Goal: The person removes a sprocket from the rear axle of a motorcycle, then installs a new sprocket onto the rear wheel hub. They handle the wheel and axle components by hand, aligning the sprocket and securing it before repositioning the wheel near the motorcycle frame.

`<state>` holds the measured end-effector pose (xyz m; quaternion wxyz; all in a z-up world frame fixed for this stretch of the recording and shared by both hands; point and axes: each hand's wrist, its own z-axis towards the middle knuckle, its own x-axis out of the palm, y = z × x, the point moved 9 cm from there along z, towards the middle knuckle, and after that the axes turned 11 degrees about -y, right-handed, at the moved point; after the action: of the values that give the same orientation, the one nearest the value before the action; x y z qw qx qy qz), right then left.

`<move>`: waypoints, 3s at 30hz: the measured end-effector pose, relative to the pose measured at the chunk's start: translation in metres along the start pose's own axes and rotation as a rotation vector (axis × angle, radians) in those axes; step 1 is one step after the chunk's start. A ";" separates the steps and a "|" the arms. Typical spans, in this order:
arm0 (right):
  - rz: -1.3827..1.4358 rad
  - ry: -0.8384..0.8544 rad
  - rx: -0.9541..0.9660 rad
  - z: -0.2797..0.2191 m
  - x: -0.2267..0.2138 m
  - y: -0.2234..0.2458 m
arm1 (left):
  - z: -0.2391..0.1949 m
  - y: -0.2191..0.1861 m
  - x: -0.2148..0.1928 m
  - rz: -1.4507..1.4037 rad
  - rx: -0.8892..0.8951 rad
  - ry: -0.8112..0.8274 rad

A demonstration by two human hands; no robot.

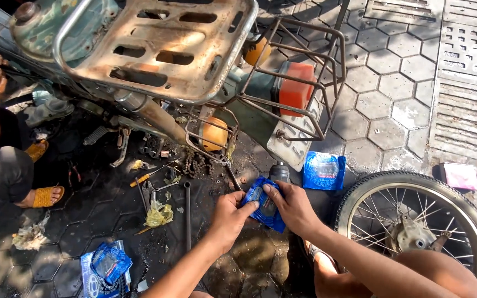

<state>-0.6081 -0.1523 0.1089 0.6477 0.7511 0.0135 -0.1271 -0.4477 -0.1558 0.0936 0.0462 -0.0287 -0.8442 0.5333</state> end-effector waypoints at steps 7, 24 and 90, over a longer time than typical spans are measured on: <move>-0.202 -0.079 -0.047 0.004 -0.009 0.015 | 0.003 0.017 0.007 -0.047 -0.030 0.005; -0.153 -0.019 -0.487 -0.003 -0.003 0.035 | -0.016 0.008 0.015 -0.265 -0.205 0.070; 0.182 -0.236 0.000 0.021 -0.017 0.005 | -0.017 -0.002 0.023 -0.382 -0.245 0.194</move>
<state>-0.6268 -0.1715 0.1144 0.6538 0.7290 -0.1309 -0.1552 -0.4690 -0.1390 0.1035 0.2231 0.0750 -0.8843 0.4033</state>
